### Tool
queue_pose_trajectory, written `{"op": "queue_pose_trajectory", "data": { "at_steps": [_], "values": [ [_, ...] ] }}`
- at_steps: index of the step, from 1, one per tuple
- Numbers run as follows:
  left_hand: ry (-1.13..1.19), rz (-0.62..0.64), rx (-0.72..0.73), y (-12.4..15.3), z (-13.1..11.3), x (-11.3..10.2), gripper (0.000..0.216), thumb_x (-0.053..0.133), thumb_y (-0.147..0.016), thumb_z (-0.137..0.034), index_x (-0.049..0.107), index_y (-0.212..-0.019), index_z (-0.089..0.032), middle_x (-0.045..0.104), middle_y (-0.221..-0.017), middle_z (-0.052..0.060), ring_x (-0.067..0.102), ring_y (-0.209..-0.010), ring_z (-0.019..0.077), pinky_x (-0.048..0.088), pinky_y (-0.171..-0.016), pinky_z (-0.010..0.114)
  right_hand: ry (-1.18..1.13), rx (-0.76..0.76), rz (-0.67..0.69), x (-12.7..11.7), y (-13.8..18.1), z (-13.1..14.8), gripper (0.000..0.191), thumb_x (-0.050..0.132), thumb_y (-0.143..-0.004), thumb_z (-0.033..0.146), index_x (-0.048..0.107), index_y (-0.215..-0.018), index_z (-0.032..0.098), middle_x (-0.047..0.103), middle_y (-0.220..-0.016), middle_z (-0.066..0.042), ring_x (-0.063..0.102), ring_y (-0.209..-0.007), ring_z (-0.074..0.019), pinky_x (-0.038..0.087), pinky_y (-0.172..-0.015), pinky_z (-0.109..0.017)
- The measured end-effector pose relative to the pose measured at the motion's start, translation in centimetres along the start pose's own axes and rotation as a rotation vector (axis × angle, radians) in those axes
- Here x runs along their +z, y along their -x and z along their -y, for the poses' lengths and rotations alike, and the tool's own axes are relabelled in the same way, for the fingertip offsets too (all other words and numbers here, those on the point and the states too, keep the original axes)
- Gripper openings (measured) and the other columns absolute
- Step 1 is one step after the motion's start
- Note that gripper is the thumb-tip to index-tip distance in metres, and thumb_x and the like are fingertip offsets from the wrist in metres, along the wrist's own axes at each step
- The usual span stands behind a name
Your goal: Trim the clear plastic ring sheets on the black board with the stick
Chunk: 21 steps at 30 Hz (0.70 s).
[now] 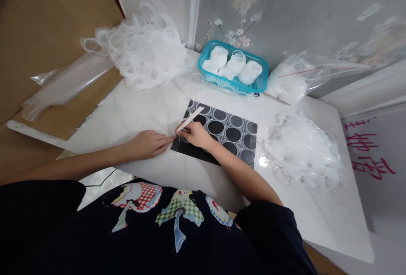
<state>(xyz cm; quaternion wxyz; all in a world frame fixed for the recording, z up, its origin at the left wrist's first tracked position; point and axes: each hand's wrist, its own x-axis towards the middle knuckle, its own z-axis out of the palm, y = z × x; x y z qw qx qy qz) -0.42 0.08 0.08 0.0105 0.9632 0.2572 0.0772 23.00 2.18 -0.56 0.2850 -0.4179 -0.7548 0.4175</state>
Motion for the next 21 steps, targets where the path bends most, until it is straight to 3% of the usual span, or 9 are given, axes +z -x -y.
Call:
{"op": "queue_pose_trajectory", "data": {
  "at_steps": [6, 12, 17, 21],
  "values": [
    [-0.012, 0.050, -0.038, -0.1, -0.5, 0.1, 0.034, 0.044, -0.100, -0.025, 0.063, -0.126, -0.014, 0.076, -0.092, 0.007, 0.068, -0.069, 0.0185, 0.045, -0.062, 0.029, 0.002, -0.075, -0.002, 0.2, 0.3, 0.1, 0.014, 0.060, -0.088, 0.022, 0.074, -0.088, 0.018, 0.075, -0.086, -0.005, 0.064, -0.074, -0.0167, 0.047, -0.070, -0.029],
    [0.136, 0.085, -0.094, -0.4, -0.6, 0.1, 0.034, 0.042, -0.100, -0.026, 0.063, -0.123, -0.013, 0.075, -0.095, 0.010, 0.069, -0.070, 0.0200, 0.047, -0.063, 0.030, 0.061, -0.080, -0.004, 0.4, 0.6, 0.3, 0.016, 0.058, -0.089, 0.020, 0.073, -0.094, 0.019, 0.077, -0.099, -0.007, 0.070, -0.088, -0.0214, 0.053, -0.081, -0.034],
    [0.204, 0.141, -0.133, -0.7, -0.7, -0.6, 0.030, 0.045, -0.099, -0.023, 0.063, -0.121, -0.014, 0.074, -0.098, 0.006, 0.067, -0.076, 0.0178, 0.044, -0.064, 0.026, 0.227, -0.148, 0.011, 0.8, 1.3, 0.0, 0.022, 0.051, -0.094, 0.020, 0.072, -0.099, 0.019, 0.075, -0.097, -0.009, 0.069, -0.091, -0.0227, 0.052, -0.083, -0.034],
    [0.310, 0.256, -0.221, -1.1, -0.5, -2.0, 0.032, 0.052, -0.095, -0.022, 0.065, -0.123, -0.015, 0.069, -0.076, -0.001, 0.062, -0.068, 0.0152, 0.038, -0.059, 0.023, 0.427, -0.244, 0.100, 1.2, 1.7, -0.6, 0.024, 0.048, -0.096, 0.021, 0.070, -0.106, 0.018, 0.069, -0.082, -0.008, 0.064, -0.078, -0.0208, 0.047, -0.072, -0.031]
  ]
}}
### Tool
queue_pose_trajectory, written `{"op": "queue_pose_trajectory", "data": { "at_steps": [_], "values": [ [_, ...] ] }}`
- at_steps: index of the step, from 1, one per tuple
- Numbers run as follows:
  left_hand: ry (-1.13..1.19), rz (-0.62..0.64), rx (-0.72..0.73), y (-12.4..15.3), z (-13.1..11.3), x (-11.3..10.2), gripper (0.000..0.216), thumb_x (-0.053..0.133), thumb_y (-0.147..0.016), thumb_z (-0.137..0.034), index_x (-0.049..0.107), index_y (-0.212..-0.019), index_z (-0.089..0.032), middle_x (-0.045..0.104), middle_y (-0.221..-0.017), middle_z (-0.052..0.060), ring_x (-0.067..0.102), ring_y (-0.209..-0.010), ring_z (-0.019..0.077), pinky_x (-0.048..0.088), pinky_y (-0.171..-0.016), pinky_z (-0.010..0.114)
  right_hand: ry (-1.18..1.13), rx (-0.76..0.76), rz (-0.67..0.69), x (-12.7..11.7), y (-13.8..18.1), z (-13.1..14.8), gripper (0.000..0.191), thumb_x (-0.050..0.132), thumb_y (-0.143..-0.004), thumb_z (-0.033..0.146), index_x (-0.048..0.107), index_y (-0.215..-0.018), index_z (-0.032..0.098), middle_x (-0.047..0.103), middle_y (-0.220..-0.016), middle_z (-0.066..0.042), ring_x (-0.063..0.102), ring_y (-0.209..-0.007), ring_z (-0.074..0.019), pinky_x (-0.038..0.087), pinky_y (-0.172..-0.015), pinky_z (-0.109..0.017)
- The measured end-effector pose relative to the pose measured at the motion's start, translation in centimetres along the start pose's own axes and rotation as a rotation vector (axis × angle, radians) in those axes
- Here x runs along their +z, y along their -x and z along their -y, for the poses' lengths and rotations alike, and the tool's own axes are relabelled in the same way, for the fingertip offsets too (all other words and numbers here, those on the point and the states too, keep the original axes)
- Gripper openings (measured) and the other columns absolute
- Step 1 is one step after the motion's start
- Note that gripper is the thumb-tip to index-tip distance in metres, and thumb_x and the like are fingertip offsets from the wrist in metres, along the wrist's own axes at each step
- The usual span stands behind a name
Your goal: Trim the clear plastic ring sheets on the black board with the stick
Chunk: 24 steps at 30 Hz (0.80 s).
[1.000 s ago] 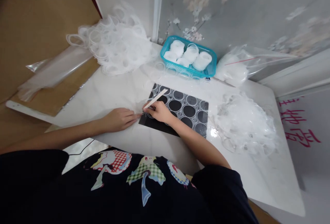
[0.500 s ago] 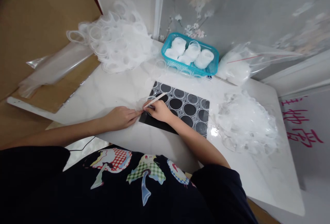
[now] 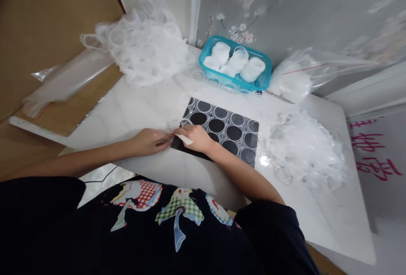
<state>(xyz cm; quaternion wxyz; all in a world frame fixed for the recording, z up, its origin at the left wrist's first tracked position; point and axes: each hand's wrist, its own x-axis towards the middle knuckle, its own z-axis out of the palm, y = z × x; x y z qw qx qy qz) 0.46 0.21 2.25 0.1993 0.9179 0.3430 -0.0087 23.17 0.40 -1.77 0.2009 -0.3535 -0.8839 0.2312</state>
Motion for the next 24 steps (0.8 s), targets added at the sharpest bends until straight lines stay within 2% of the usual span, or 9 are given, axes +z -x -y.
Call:
{"op": "queue_pose_trajectory", "data": {
  "at_steps": [2, 4, 9, 12, 13, 15, 20, 22, 24],
  "values": [
    [0.080, 0.041, -0.038, -0.2, 0.0, -0.6, 0.034, 0.054, -0.094, -0.022, 0.066, -0.124, -0.014, 0.064, -0.065, -0.003, 0.060, -0.063, 0.0144, 0.036, -0.058, 0.023, 0.019, -0.050, 0.041, -0.3, -0.5, -0.7, 0.022, 0.050, -0.096, 0.022, 0.069, -0.106, 0.017, 0.066, -0.078, -0.008, 0.061, -0.076, -0.0212, 0.046, -0.069, -0.031],
    [0.144, 0.065, -0.072, -0.4, 0.0, -1.1, 0.037, 0.054, -0.093, -0.022, 0.066, -0.127, -0.015, 0.059, -0.060, -0.004, 0.058, -0.059, 0.0140, 0.036, -0.058, 0.023, -0.013, -0.042, -0.030, -1.5, -1.8, -2.0, 0.020, 0.052, -0.096, 0.024, 0.069, -0.105, 0.017, 0.067, -0.081, -0.008, 0.061, -0.079, -0.0214, 0.046, -0.071, -0.032],
    [0.270, 0.093, -0.143, -0.5, 0.9, -1.2, 0.038, 0.056, -0.088, -0.028, 0.070, -0.122, -0.020, 0.052, -0.053, -0.006, 0.050, -0.050, 0.0123, 0.037, -0.058, 0.023, -0.251, 0.265, -0.707, -7.5, -6.1, -5.0, 0.032, 0.041, -0.102, 0.037, 0.067, -0.105, 0.018, 0.069, -0.088, -0.007, 0.061, -0.078, -0.0162, 0.048, -0.068, -0.029],
    [0.356, 0.071, -0.082, -0.2, 1.5, -1.3, 0.034, 0.054, -0.089, -0.031, 0.073, -0.115, -0.019, 0.052, -0.053, -0.005, 0.049, -0.050, 0.0111, 0.036, -0.056, 0.022, -0.528, 0.398, -0.979, -10.1, -5.8, -3.5, 0.030, 0.046, -0.099, 0.041, 0.066, -0.097, 0.019, 0.068, -0.085, -0.005, 0.054, -0.058, -0.0105, 0.040, -0.050, -0.024],
    [0.391, 0.035, -0.062, -0.3, 1.5, -1.6, 0.033, 0.054, -0.090, -0.033, 0.074, -0.111, -0.018, 0.052, -0.054, -0.005, 0.049, -0.051, 0.0109, 0.036, -0.056, 0.022, -0.665, 0.438, -1.004, -10.6, -5.1, -2.4, 0.024, 0.054, -0.094, 0.040, 0.066, -0.091, 0.020, 0.067, -0.082, -0.003, 0.046, -0.050, -0.0082, 0.034, -0.044, -0.022],
    [0.473, -0.128, -0.046, -1.1, 1.1, -2.6, 0.032, 0.056, -0.090, -0.038, 0.073, -0.105, -0.016, 0.053, -0.060, -0.004, 0.049, -0.054, 0.0109, 0.039, -0.056, 0.022, -1.039, 0.517, -0.874, -11.1, -3.4, 0.0, 0.016, 0.071, -0.082, 0.035, 0.065, -0.082, 0.020, 0.068, -0.081, -0.002, 0.034, -0.044, -0.0048, 0.025, -0.038, -0.021],
    [0.543, -0.648, 0.158, -5.3, -3.4, -8.4, 0.040, 0.060, -0.092, -0.032, 0.056, -0.130, -0.023, 0.062, -0.110, 0.007, 0.058, -0.090, 0.0164, 0.051, -0.078, 0.029, -1.687, 0.510, -0.630, -12.8, -0.5, 5.0, 0.022, 0.084, -0.067, 0.027, 0.067, -0.079, 0.020, 0.067, -0.084, 0.000, 0.028, -0.046, -0.0029, 0.018, -0.033, -0.015],
    [0.504, -0.678, 0.267, -7.2, -5.6, -10.9, 0.043, 0.060, -0.092, -0.026, 0.052, -0.134, -0.026, 0.058, -0.126, 0.009, 0.057, -0.109, 0.0200, 0.051, -0.089, 0.035, -1.782, 0.457, -0.626, -13.8, 0.0, 6.4, 0.023, 0.086, -0.067, 0.026, 0.067, -0.079, 0.020, 0.065, -0.081, 0.001, 0.029, -0.047, -0.0029, 0.018, -0.033, -0.013],
    [0.479, -0.601, 0.342, -8.9, -7.1, -12.5, 0.044, 0.058, -0.092, -0.022, 0.052, -0.135, -0.028, 0.054, -0.135, 0.010, 0.054, -0.121, 0.0232, 0.049, -0.097, 0.040, -1.816, 0.412, -0.625, -14.6, 0.4, 7.5, 0.024, 0.087, -0.066, 0.028, 0.068, -0.079, 0.021, 0.064, -0.077, 0.002, 0.032, -0.049, -0.0034, 0.016, -0.033, -0.012]
  ]
}}
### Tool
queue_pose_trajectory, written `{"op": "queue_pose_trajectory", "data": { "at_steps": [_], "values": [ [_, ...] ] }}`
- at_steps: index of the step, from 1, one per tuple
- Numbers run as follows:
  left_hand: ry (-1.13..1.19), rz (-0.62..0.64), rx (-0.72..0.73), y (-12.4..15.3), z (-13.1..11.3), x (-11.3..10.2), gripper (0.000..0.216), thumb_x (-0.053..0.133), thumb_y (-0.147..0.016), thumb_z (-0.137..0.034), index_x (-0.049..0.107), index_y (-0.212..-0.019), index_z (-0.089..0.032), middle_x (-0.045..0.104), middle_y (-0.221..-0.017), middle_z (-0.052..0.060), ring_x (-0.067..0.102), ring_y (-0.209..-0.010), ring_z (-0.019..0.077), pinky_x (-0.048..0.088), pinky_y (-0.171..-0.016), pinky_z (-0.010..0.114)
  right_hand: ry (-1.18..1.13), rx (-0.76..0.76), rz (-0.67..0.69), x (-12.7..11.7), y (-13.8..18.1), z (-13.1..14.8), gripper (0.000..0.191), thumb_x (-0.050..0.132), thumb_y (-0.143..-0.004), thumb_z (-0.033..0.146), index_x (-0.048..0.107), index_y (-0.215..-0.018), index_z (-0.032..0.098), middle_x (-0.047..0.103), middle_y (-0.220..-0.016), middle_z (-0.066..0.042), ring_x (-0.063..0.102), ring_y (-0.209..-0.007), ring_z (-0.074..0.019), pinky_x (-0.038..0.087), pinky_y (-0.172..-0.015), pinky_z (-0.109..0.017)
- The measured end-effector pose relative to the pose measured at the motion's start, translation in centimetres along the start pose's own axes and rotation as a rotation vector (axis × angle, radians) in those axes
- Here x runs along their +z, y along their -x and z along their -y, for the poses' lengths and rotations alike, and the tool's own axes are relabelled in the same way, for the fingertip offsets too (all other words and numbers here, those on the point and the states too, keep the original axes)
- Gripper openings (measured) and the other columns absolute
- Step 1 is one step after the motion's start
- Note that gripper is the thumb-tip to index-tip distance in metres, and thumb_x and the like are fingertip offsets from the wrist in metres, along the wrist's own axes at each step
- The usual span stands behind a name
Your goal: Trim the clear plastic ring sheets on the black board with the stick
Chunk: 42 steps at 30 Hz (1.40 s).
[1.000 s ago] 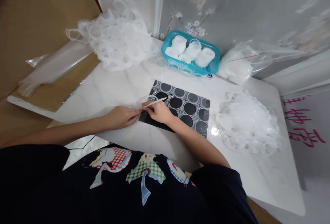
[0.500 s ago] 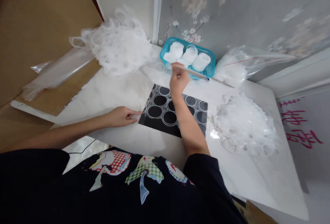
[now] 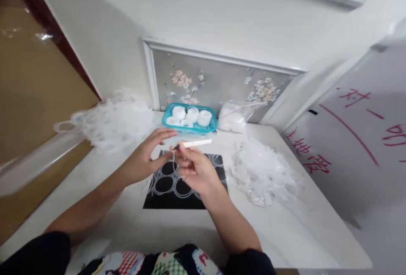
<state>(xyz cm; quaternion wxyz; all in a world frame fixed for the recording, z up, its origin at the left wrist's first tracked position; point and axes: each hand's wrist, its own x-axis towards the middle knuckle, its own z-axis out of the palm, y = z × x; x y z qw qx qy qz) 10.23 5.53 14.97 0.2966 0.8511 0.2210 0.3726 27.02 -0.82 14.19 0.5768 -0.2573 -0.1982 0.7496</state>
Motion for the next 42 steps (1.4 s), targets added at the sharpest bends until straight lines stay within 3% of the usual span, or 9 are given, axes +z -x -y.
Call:
{"op": "queue_pose_trajectory", "data": {
  "at_steps": [4, 7, 11, 18, 22, 26, 29, 36, 42],
  "values": [
    [0.152, 0.184, -0.060, -2.8, 0.1, 1.1, 0.040, 0.053, -0.095, -0.026, 0.054, -0.135, -0.026, 0.061, -0.130, 0.010, 0.060, -0.113, 0.0232, 0.053, -0.090, 0.038, 0.001, -0.042, 0.023, 0.5, 1.1, 0.9, 0.025, 0.088, -0.066, 0.031, 0.068, -0.078, 0.021, 0.062, -0.072, 0.002, 0.044, -0.056, -0.0063, 0.014, -0.035, -0.012],
    [0.330, 0.284, -0.151, -3.7, 0.9, 1.9, 0.034, 0.053, -0.095, -0.032, 0.060, -0.128, -0.022, 0.068, -0.102, 0.007, 0.064, -0.087, 0.0188, 0.054, -0.075, 0.032, -0.002, -0.032, 0.019, 0.1, 1.1, 1.3, 0.027, 0.089, -0.063, 0.031, 0.069, -0.078, 0.021, 0.065, -0.073, 0.000, 0.053, -0.062, -0.0092, 0.017, -0.037, -0.014],
    [0.528, 0.455, -0.247, -4.1, 1.7, 2.3, 0.034, 0.051, -0.096, -0.046, 0.064, -0.115, -0.022, 0.055, -0.069, 0.000, 0.049, -0.060, 0.0129, 0.045, -0.055, 0.025, 0.055, -0.028, 0.068, -0.9, 0.4, 1.4, 0.024, 0.089, -0.065, 0.032, 0.071, -0.077, 0.021, 0.065, -0.068, -0.001, 0.058, -0.065, -0.0124, 0.022, -0.040, -0.016],
    [0.467, 0.705, -0.277, -4.3, 1.2, 0.7, 0.019, 0.063, -0.088, -0.041, 0.062, -0.091, -0.022, 0.057, -0.070, -0.002, 0.052, -0.057, 0.0116, 0.044, -0.058, 0.026, 0.233, 0.043, 0.240, -1.6, 0.3, 0.7, 0.026, 0.090, -0.063, 0.034, 0.072, -0.073, 0.017, 0.064, -0.061, -0.002, 0.054, -0.055, -0.0093, 0.015, -0.039, -0.017],
    [0.214, 0.562, -0.253, -3.3, -0.3, 0.0, 0.014, 0.064, -0.084, -0.033, 0.059, -0.082, -0.020, 0.062, -0.079, 0.000, 0.059, -0.072, 0.0157, 0.046, -0.064, 0.026, 0.399, -0.041, 0.360, -0.6, 1.9, 0.1, 0.021, 0.088, -0.066, 0.033, 0.076, -0.075, 0.018, 0.064, -0.067, 0.000, 0.045, -0.048, -0.0053, 0.028, -0.043, -0.020],
    [0.158, 0.347, -0.258, -1.6, -2.3, -0.2, 0.019, 0.054, -0.091, -0.040, 0.053, -0.090, -0.022, 0.060, -0.075, -0.001, 0.057, -0.068, 0.0161, 0.044, -0.059, 0.026, 0.407, -0.228, 0.355, 0.3, 3.6, 0.2, 0.015, 0.086, -0.070, 0.031, 0.076, -0.074, 0.021, 0.063, -0.069, 0.000, 0.054, -0.065, -0.0101, 0.042, -0.059, -0.022],
    [0.289, 0.381, -0.269, -0.6, -3.6, -0.3, 0.025, 0.054, -0.092, -0.041, 0.051, -0.110, -0.023, 0.065, -0.081, 0.000, 0.060, -0.073, 0.0175, 0.047, -0.063, 0.028, 0.318, -0.228, 0.381, 0.3, 4.2, 0.6, 0.015, 0.084, -0.072, 0.032, 0.074, -0.074, 0.021, 0.063, -0.071, 0.001, 0.056, -0.065, -0.0098, 0.045, -0.062, -0.023],
    [0.107, 0.354, -0.175, -0.5, -3.4, 0.5, 0.015, 0.055, -0.089, -0.026, 0.058, -0.076, -0.019, 0.059, -0.077, 0.000, 0.053, -0.075, 0.0162, 0.041, -0.067, 0.027, 0.298, -0.214, 0.411, 0.1, 3.9, 0.8, 0.019, 0.087, -0.069, 0.030, 0.072, -0.072, 0.019, 0.062, -0.067, 0.003, 0.059, -0.066, -0.0085, 0.047, -0.065, -0.019],
    [0.532, 0.124, -0.245, -1.4, -2.8, 0.9, 0.022, 0.063, -0.086, -0.040, 0.055, -0.085, -0.020, 0.064, -0.082, 0.001, 0.059, -0.078, 0.0168, 0.045, -0.073, 0.028, 0.409, -0.292, 0.361, -0.2, 3.8, 1.0, 0.015, 0.085, -0.070, 0.031, 0.074, -0.073, 0.021, 0.063, -0.071, 0.001, 0.057, -0.070, -0.0098, 0.047, -0.068, -0.022]
  ]
}}
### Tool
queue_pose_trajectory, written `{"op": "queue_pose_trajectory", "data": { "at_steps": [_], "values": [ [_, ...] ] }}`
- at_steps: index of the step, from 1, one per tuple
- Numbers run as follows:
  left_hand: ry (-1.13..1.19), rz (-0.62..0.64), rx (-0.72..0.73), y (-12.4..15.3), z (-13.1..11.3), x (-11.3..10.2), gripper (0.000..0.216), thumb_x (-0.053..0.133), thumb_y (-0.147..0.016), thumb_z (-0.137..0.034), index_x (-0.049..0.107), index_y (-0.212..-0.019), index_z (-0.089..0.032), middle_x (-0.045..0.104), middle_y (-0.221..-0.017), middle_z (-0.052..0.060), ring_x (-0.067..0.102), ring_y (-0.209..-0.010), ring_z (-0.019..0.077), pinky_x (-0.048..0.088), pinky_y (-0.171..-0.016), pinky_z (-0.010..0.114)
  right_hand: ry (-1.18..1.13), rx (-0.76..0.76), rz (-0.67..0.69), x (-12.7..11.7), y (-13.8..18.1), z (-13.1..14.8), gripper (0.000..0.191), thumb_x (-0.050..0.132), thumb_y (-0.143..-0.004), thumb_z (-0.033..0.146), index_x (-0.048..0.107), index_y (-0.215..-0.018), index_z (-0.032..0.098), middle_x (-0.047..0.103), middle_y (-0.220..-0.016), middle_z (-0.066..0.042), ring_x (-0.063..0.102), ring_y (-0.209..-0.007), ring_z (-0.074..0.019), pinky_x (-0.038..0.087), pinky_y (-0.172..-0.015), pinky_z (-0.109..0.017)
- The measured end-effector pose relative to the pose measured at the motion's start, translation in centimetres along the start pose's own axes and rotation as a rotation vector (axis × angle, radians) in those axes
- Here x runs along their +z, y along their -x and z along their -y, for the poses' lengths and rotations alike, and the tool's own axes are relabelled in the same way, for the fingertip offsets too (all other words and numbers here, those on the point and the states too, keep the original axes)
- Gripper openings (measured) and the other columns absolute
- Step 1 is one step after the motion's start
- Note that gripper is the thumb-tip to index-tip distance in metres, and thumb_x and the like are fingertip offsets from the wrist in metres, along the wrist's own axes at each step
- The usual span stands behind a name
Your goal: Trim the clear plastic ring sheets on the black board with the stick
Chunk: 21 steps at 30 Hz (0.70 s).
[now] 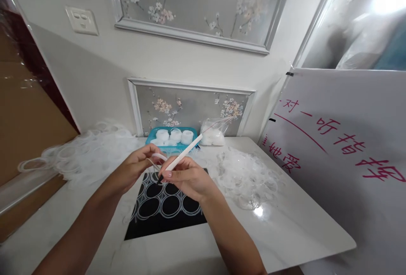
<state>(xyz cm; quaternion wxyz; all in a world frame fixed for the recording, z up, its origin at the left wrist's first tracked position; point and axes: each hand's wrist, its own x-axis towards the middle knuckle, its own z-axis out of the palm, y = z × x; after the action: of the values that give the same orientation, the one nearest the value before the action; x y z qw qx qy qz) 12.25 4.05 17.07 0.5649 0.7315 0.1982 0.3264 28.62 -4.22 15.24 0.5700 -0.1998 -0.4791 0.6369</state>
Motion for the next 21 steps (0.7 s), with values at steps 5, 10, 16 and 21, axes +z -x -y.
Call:
{"op": "queue_pose_trajectory", "data": {
  "at_steps": [5, 10, 16, 21],
  "values": [
    [0.262, -0.265, 0.002, -1.1, 0.8, -0.1, 0.028, 0.072, -0.074, -0.034, 0.050, -0.086, -0.021, 0.059, -0.065, -0.005, 0.058, -0.065, 0.0131, 0.043, -0.067, 0.025, 0.075, -0.104, -0.164, -0.4, -0.5, 0.1, 0.015, 0.083, -0.071, 0.035, 0.072, -0.073, 0.025, 0.064, -0.082, -0.002, 0.061, -0.097, -0.0183, 0.051, -0.083, -0.031],
    [-0.133, -0.328, 0.128, -1.5, 1.5, -1.7, 0.016, 0.066, -0.081, -0.032, 0.056, -0.085, -0.020, 0.061, -0.069, -0.003, 0.058, -0.067, 0.0136, 0.044, -0.068, 0.025, 0.657, -0.117, -0.281, -3.5, -1.9, -0.9, 0.009, 0.076, -0.076, 0.034, 0.074, -0.075, 0.025, 0.071, -0.097, -0.006, 0.053, -0.126, -0.0261, 0.050, -0.095, -0.041],
    [-0.663, -0.367, 0.227, -0.4, 0.6, -3.5, 0.012, 0.061, -0.089, -0.034, 0.063, -0.089, -0.022, 0.068, -0.091, 0.002, 0.063, -0.091, 0.0189, 0.040, -0.056, 0.022, 1.555, 0.110, -0.193, -9.6, -4.1, -4.7, 0.020, 0.066, -0.080, 0.010, 0.080, -0.092, 0.020, 0.074, -0.113, -0.012, 0.067, -0.106, -0.0269, 0.049, -0.098, -0.042],
    [-0.813, -0.233, 0.463, 0.3, -0.3, -3.2, 0.013, 0.057, -0.094, -0.029, 0.065, -0.087, -0.021, 0.069, -0.085, 0.000, 0.063, -0.081, 0.0164, 0.047, -0.073, 0.028, 1.174, 0.018, -0.290, -8.1, -4.1, -4.2, 0.028, 0.056, -0.092, 0.025, 0.072, -0.114, 0.018, 0.077, -0.094, -0.008, 0.067, -0.076, -0.0170, 0.052, -0.074, -0.031]
  ]
}}
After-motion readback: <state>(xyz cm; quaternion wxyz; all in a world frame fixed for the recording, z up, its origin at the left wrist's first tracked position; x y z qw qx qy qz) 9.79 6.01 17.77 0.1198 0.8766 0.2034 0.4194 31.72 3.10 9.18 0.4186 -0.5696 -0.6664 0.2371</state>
